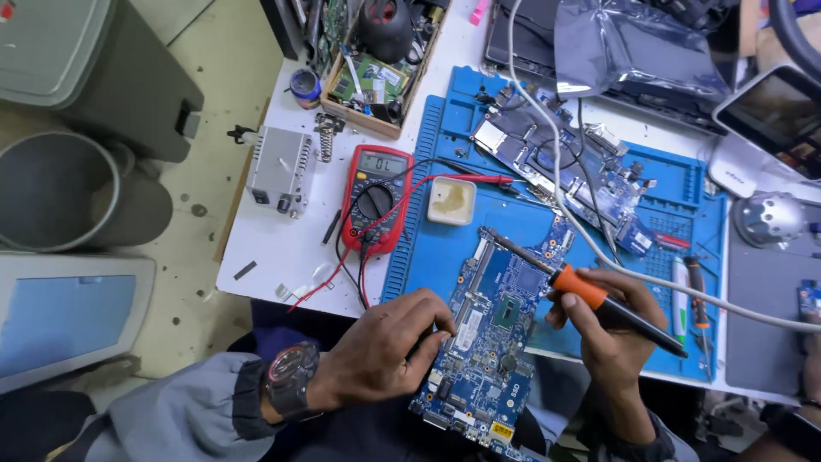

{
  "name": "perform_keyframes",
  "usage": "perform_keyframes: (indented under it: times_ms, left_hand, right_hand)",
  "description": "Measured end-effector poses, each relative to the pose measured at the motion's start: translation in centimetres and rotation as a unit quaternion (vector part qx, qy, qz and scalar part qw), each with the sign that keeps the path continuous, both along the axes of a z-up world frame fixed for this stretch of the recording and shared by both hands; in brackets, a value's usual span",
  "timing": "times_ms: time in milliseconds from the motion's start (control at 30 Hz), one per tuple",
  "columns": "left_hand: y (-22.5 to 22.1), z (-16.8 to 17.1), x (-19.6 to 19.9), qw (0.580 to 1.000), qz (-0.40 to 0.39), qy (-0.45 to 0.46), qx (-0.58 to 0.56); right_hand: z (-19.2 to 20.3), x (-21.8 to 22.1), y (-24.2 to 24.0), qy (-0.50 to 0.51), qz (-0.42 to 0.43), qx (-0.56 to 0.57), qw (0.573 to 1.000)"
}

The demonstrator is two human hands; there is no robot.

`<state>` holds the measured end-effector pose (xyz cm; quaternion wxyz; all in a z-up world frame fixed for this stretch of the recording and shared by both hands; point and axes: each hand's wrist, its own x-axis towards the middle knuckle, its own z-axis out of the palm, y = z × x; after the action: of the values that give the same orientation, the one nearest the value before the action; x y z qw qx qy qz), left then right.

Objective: Repairing a laptop motherboard using a soldering iron and checking circuits with a multimeter

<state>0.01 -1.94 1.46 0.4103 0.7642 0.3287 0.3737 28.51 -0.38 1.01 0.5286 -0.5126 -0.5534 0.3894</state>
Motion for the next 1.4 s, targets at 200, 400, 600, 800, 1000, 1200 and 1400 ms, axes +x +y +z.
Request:
perform_keyframes:
  times_ms: [200, 400, 600, 800, 1000, 1200, 1400]
  left_hand:
    - [-0.2, -0.2, -0.3, 1.000, -0.019, -0.005, 0.002]
    - [-0.4, -0.1, -0.5, 0.998, -0.040, 0.008, -0.043]
    - [-0.1, -0.4, -0.4, 0.998, -0.034, 0.029, -0.053]
    - [0.0, -1.0, -0.2, 0.996, -0.025, 0.043, -0.073]
    - [-0.1, -1.2, 0.0, 0.995, -0.033, 0.061, -0.078]
    - [0.1, -1.6, 0.0, 0.993, -0.024, 0.068, -0.098]
    - [0.0, -2.2, -0.1, 0.989, -0.027, 0.073, -0.124]
  right_hand:
    - [0.2, 0.7, 0.8, 0.035, -0.047, 0.031, 0.998]
    - [1.7, 3.6, 2.6, 0.024, -0.095, 0.166, 0.981]
    - [3.3, 8.2, 4.7, 0.066, -0.286, 0.100, 0.951]
    - [1.6, 11.8, 6.9, 0.066, -0.316, 0.116, 0.939]
    - [-1.3, 12.6, 9.2, -0.124, -0.243, 0.157, 0.949]
    - [-1.1, 12.5, 9.4, -0.195, -0.185, 0.120, 0.956]
    - [-1.0, 12.3, 9.1, -0.206, -0.204, 0.105, 0.951]
